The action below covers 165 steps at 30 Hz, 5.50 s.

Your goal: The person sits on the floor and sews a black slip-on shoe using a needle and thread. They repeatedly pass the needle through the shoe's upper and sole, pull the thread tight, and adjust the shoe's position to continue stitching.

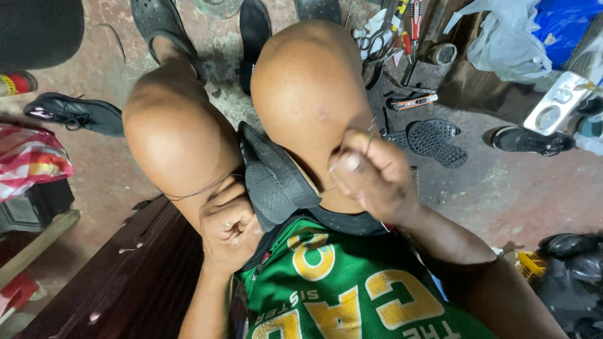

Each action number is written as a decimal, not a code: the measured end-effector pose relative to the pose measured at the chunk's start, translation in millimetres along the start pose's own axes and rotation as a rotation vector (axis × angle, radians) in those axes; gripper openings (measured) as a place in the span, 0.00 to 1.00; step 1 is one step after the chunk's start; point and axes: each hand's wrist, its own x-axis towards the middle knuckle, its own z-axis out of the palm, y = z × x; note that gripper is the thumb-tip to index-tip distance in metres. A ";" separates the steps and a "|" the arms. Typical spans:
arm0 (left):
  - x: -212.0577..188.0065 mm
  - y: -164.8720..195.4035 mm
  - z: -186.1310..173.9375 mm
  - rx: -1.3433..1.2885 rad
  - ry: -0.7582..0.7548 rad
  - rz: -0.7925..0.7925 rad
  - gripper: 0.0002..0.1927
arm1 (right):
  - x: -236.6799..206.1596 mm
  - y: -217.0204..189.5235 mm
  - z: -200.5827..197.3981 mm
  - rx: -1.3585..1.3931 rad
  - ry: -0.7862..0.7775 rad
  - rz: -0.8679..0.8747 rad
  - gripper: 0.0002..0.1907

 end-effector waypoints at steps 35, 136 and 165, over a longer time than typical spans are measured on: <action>106.0 -16.2 -36.6 -1.276 0.123 -0.126 0.19 | -11.2 -70.2 -33.4 -0.604 0.209 -0.367 0.07; 104.7 60.9 0.4 -0.203 0.456 0.122 0.18 | 130.5 -6.3 40.1 0.095 0.116 -0.234 0.30; 93.9 -17.5 -51.2 -1.395 0.241 0.096 0.33 | 56.9 -75.5 92.5 -1.252 0.278 -0.571 0.18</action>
